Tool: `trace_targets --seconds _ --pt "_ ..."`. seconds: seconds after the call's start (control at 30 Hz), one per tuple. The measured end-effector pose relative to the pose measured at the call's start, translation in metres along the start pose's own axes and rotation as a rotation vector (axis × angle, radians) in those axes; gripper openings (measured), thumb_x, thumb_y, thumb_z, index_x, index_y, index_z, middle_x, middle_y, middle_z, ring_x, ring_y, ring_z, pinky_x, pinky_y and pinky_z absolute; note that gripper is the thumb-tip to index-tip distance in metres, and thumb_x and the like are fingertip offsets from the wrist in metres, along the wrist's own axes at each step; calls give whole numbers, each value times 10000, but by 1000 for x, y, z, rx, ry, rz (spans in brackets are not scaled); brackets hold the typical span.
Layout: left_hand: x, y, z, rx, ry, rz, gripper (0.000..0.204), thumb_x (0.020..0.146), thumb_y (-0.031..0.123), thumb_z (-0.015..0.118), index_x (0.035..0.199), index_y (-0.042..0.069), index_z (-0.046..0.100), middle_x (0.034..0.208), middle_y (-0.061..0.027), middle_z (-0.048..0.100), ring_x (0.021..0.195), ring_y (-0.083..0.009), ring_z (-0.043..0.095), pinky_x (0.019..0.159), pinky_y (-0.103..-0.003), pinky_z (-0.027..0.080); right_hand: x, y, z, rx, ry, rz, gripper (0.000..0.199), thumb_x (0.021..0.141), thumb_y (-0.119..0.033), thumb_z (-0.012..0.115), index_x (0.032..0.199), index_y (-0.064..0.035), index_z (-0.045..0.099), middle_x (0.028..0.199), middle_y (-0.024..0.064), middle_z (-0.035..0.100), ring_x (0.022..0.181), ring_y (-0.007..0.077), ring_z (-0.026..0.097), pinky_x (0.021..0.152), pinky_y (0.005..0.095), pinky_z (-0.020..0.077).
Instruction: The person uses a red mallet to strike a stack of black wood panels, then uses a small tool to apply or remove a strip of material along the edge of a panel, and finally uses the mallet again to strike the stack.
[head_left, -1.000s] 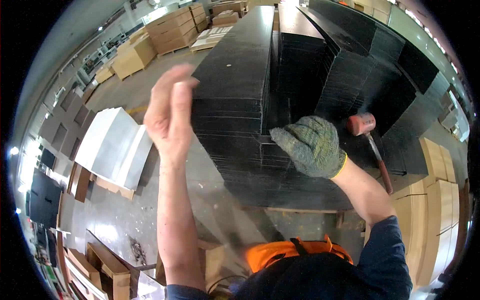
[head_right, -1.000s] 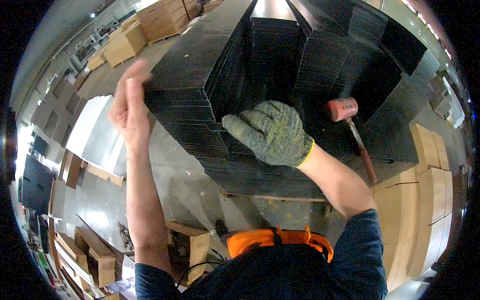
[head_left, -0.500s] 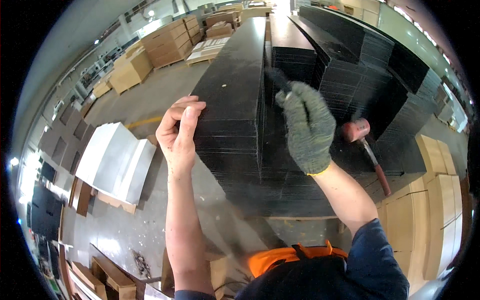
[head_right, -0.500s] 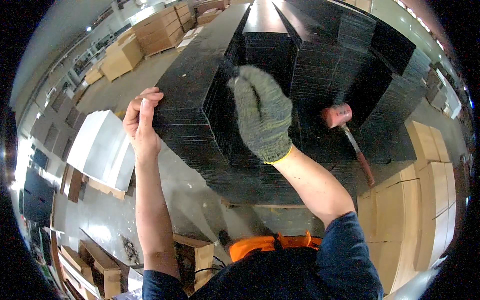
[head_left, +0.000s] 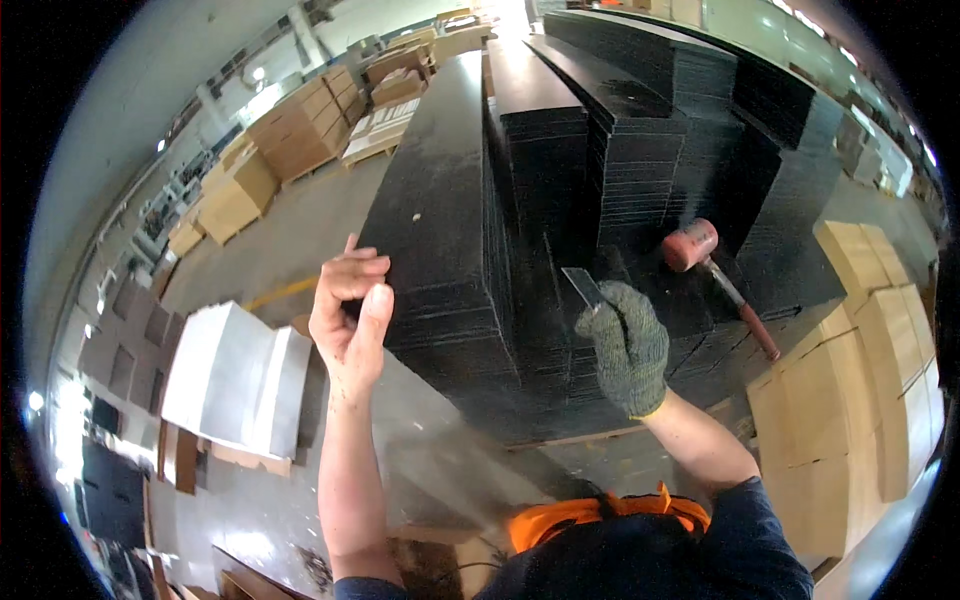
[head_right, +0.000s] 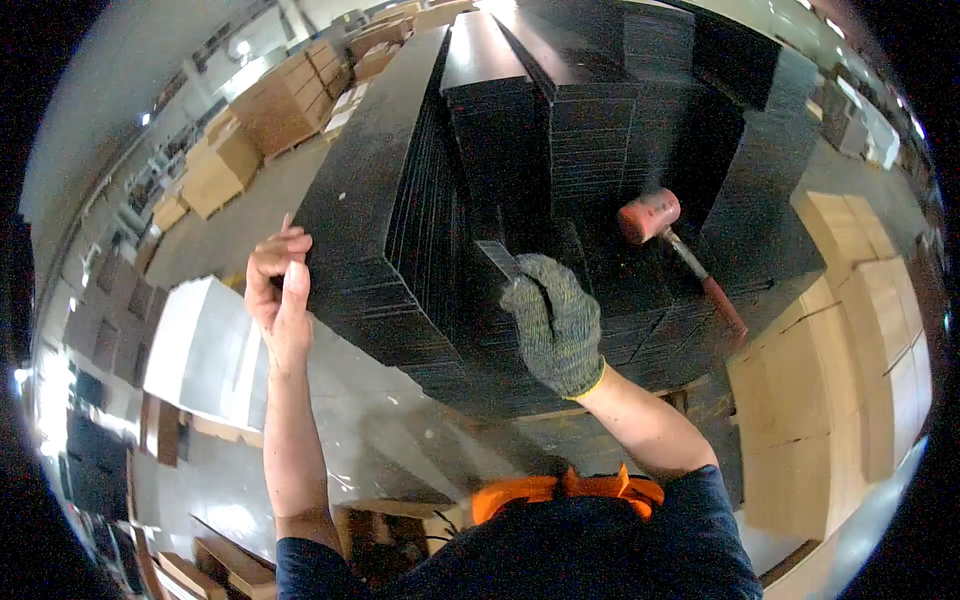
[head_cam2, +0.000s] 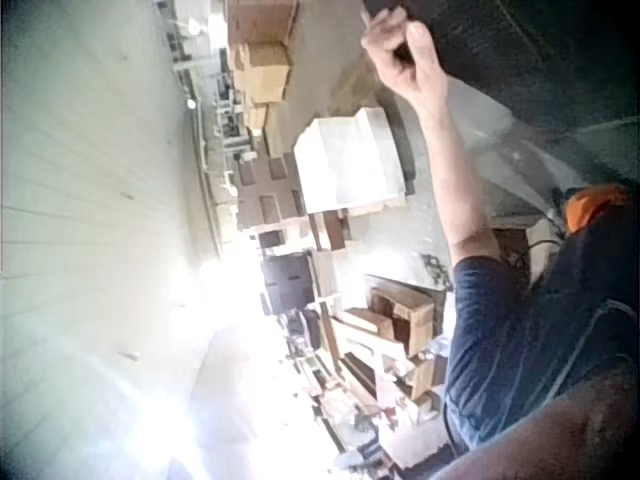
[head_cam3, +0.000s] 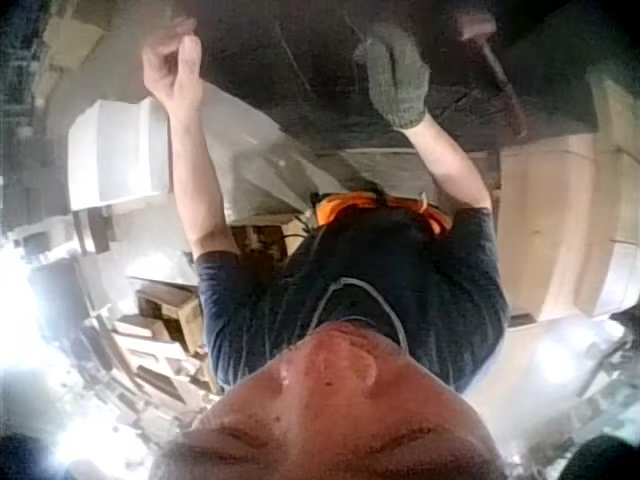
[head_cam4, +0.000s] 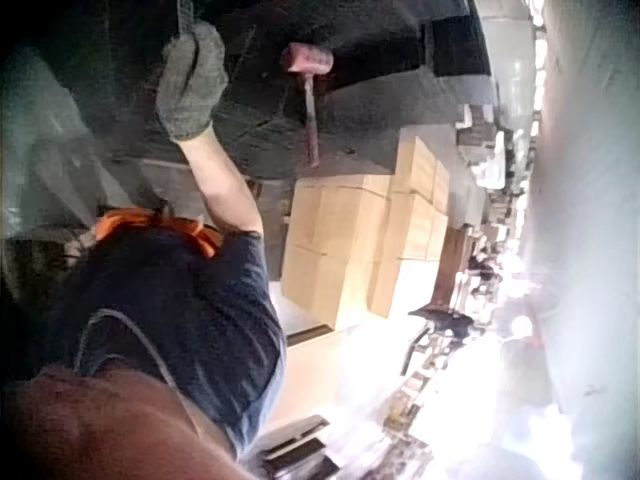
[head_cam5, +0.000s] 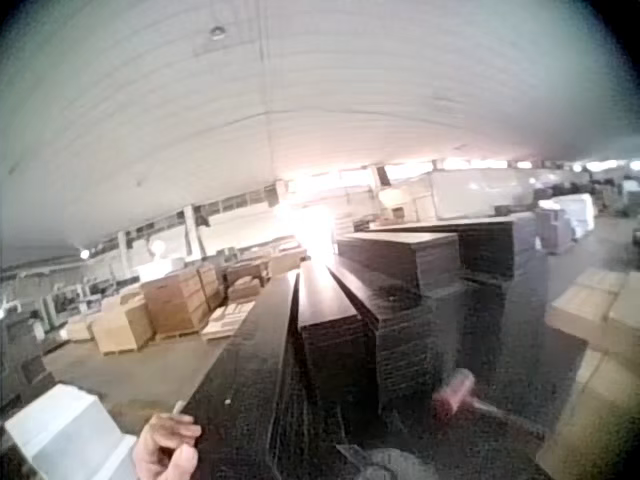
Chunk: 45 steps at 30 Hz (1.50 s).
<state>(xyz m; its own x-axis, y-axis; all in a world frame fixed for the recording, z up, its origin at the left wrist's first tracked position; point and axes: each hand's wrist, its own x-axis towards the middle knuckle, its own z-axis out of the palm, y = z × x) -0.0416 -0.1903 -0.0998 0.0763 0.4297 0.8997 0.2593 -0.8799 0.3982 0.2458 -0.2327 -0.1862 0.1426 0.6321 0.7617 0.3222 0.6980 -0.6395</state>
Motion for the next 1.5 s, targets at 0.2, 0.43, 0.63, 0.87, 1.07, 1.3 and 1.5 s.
trace_targets --seconds 0.2,0.43,0.63,0.87,1.07,1.3,1.5 --pt "54 8 -27 30 -478 205 204 770 143 778 854 13 646 898 -144 687 917 -318 662 888 -482 491 -31 -34 35 242 349 367 325 994 -106 580 1291 24 557 944 133 712 788 151 707 662 272 580" --pt "139 13 -1 -44 -1118 346 336 769 202 809 651 34 543 670 -75 534 625 -251 539 576 -362 432 -53 -80 119 232 398 521 350 1006 -132 551 1332 -4 540 905 110 701 745 154 674 640 290 564" --pt "145 5 45 -105 -1234 667 423 792 173 738 535 61 421 541 -66 351 457 -251 391 451 -367 318 -56 -72 121 54 284 460 411 944 -121 596 1326 12 522 813 203 664 603 303 654 551 406 522" --pt "154 -8 56 -244 -1381 737 391 780 139 629 498 80 364 513 -55 294 401 -238 321 415 -359 255 -32 -88 140 -11 567 218 468 902 -92 610 1342 27 503 1257 236 603 682 317 679 559 383 534" --pt "153 -7 57 -280 -1377 820 353 779 95 580 518 63 345 522 -66 296 402 -241 322 411 -353 255 -12 -90 170 -365 656 191 380 976 -131 516 1329 7 537 1162 240 665 770 353 697 620 394 556" --pt "153 -10 48 -228 -1429 816 329 894 123 469 610 20 338 598 -88 290 494 -226 299 493 -383 214 -58 -88 167 -220 1109 751 402 955 -155 598 1315 21 561 1147 255 671 1004 294 709 806 365 560" --pt "155 1 45 -94 -1520 722 334 920 184 433 743 -68 560 698 -179 558 574 -279 522 541 -384 378 -91 -36 229 -229 932 593 429 964 -203 571 1357 -39 520 803 210 667 559 370 644 510 460 503"
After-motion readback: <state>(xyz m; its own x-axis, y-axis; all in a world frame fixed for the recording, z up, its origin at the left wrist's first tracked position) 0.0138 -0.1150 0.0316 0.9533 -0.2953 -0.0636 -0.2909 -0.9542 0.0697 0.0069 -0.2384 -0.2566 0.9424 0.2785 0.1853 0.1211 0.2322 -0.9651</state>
